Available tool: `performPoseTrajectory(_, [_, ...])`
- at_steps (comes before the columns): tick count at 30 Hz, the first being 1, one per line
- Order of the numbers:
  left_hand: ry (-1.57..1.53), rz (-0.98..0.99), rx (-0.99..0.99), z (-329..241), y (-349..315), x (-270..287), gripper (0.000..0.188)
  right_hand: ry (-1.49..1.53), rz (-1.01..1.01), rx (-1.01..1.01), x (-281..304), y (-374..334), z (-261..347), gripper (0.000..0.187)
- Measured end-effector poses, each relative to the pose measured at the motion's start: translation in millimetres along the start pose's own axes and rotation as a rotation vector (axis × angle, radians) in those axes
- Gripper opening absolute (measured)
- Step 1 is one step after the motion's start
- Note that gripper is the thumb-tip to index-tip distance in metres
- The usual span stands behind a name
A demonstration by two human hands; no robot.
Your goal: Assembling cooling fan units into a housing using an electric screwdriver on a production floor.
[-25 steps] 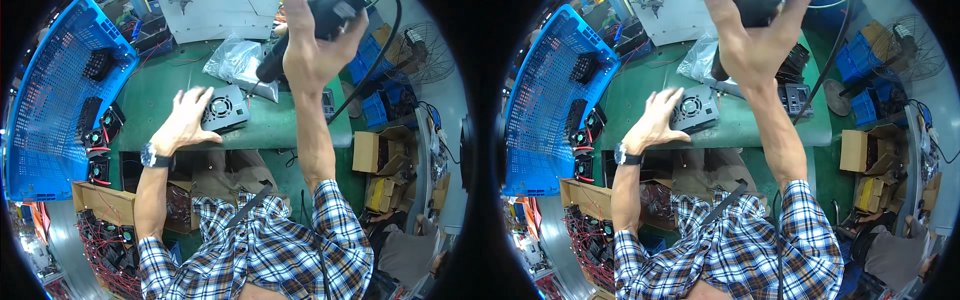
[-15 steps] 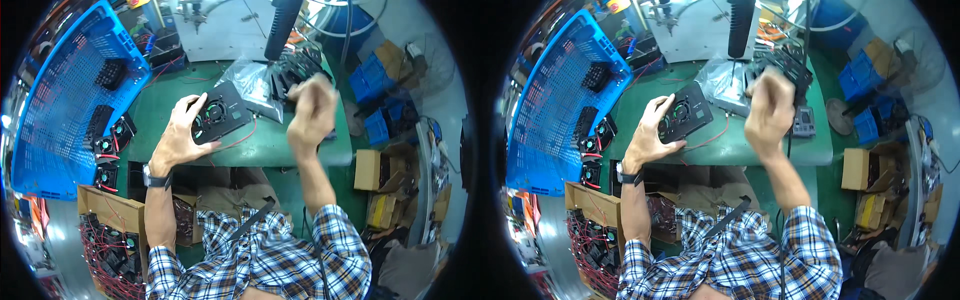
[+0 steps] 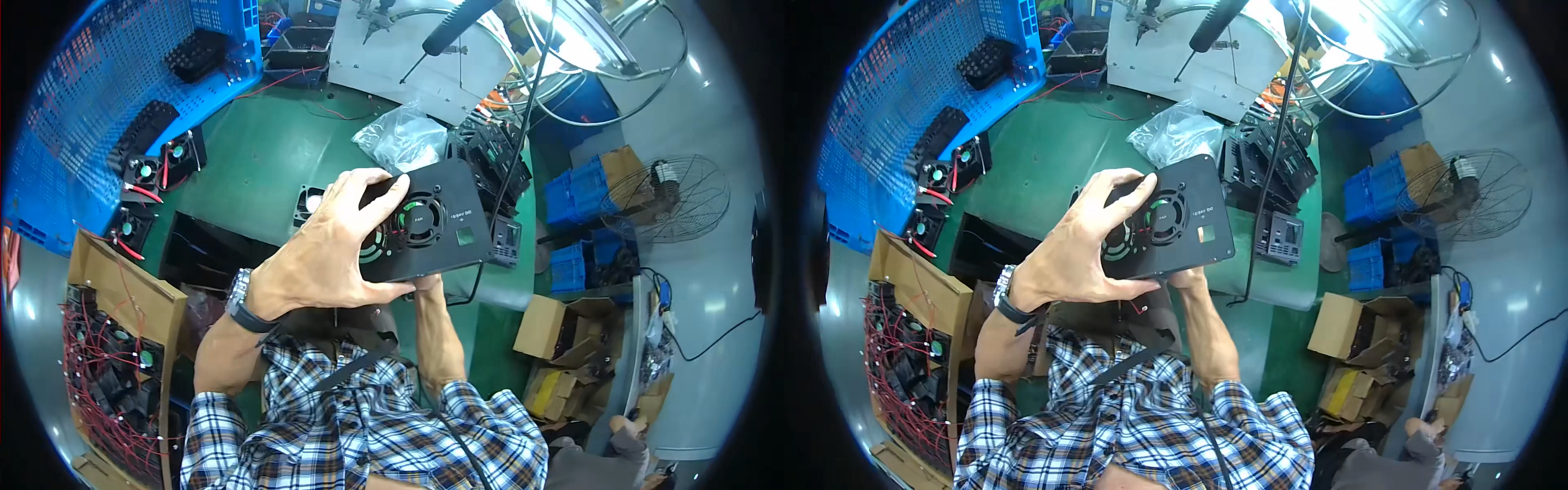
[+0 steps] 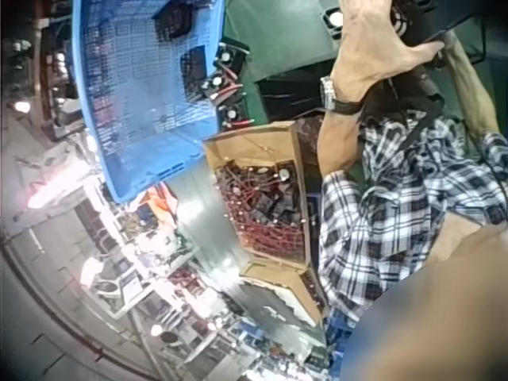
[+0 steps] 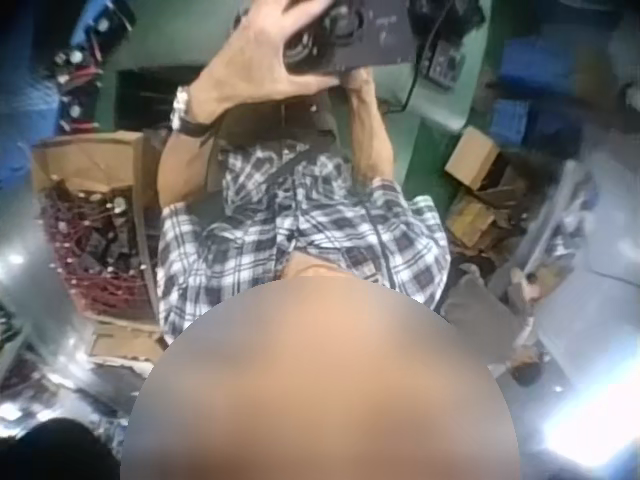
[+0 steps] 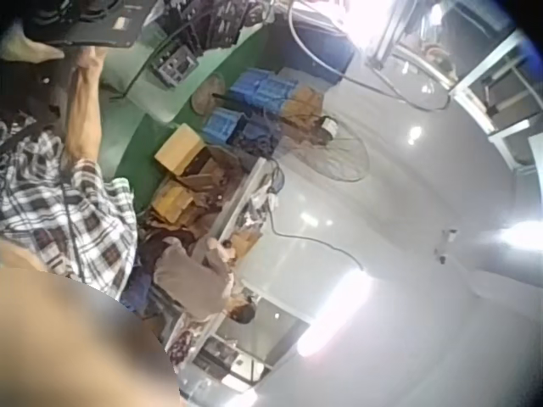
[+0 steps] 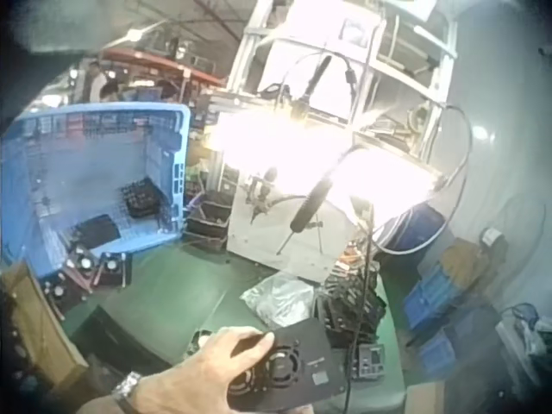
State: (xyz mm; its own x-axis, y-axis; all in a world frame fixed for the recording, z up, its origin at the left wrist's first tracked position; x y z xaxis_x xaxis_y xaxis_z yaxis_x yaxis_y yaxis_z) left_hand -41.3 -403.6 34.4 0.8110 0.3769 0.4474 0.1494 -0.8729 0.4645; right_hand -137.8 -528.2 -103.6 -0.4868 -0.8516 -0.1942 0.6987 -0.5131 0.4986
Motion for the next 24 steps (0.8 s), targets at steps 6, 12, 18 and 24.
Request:
performPoseTrajectory(6, [0.016,-0.003,-0.012,-4,-7,-1,0.105,0.020,-0.153,-0.243,7,-22,-7,0.063])
performPoseTrajectory(12, [0.004,-0.032,0.016,-10,-6,-13,0.101,0.079,-0.128,-0.245,17,-14,-6,0.054])
performPoseTrajectory(18, [0.019,-0.055,0.007,-17,-5,-15,0.100,-0.015,-0.136,-0.259,27,37,-44,0.052])
performPoseTrajectory(24, [-0.016,-0.060,-0.053,-30,-2,-24,0.094,-0.112,-0.163,-0.259,43,77,-67,0.051])
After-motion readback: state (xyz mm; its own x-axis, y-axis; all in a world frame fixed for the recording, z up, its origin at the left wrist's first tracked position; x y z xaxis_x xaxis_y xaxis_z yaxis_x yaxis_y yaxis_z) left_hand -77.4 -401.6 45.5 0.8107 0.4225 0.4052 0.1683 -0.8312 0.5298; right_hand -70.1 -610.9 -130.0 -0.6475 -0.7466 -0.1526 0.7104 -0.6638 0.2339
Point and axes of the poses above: each hand's wrist, its own y-axis towards the middle knuckle, its own x-axis out of the back of the hand, z = x × y, the point moved 8 cm from there along y, towards the middle knuckle, and after that the axes turned 14 degrees about -y, right-handed, at the moved point
